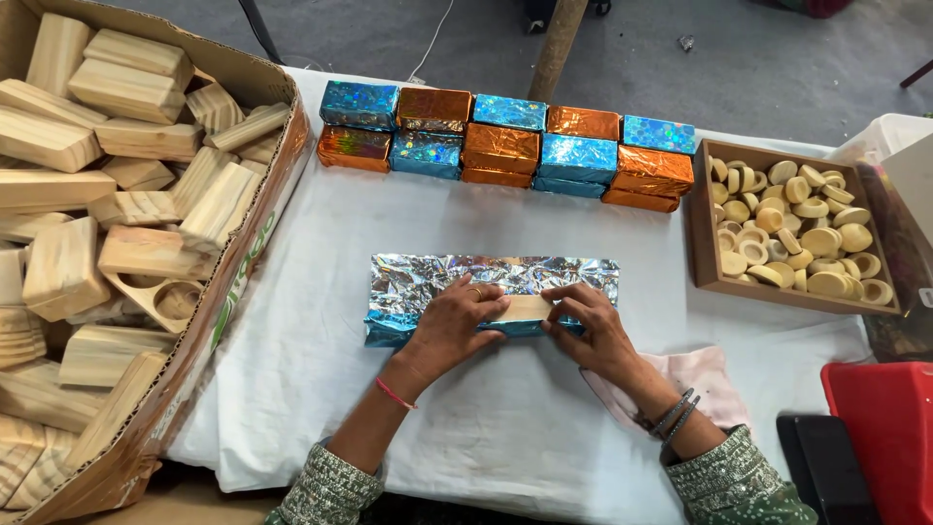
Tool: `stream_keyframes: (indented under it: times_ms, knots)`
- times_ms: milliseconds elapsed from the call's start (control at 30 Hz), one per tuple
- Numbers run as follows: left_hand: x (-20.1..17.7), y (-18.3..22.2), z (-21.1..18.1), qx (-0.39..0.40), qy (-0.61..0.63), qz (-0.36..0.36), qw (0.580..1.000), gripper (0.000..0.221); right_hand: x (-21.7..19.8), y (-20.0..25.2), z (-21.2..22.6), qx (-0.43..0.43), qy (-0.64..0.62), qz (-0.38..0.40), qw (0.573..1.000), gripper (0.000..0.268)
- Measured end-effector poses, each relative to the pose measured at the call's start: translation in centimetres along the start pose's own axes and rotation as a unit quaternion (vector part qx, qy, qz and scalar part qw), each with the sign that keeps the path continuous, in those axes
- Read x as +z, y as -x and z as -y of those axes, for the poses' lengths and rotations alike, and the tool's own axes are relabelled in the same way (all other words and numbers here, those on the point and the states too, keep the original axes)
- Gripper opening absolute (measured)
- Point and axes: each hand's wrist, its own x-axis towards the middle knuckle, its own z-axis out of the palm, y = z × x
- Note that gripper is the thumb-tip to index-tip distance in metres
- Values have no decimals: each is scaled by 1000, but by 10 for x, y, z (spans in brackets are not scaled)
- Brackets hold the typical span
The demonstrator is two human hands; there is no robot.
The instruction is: Wrapping small wooden blocks in colored foil paper and organizing them in rows on a table.
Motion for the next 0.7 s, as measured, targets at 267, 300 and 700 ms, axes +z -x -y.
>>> stream_keyframes:
  times_ms: [267,300,700]
  knots:
    - [0,-3,12,-107,238,19,965,33,3,-2,-7,94,-110,17,989,18]
    - [4,-3,15,-107,262,3,959,29,3,-2,-7,96,-116,18,988,18]
    - [5,-3,15,-105,300,-14,948,27,-48,2,-13,127,-59,27,990,27]
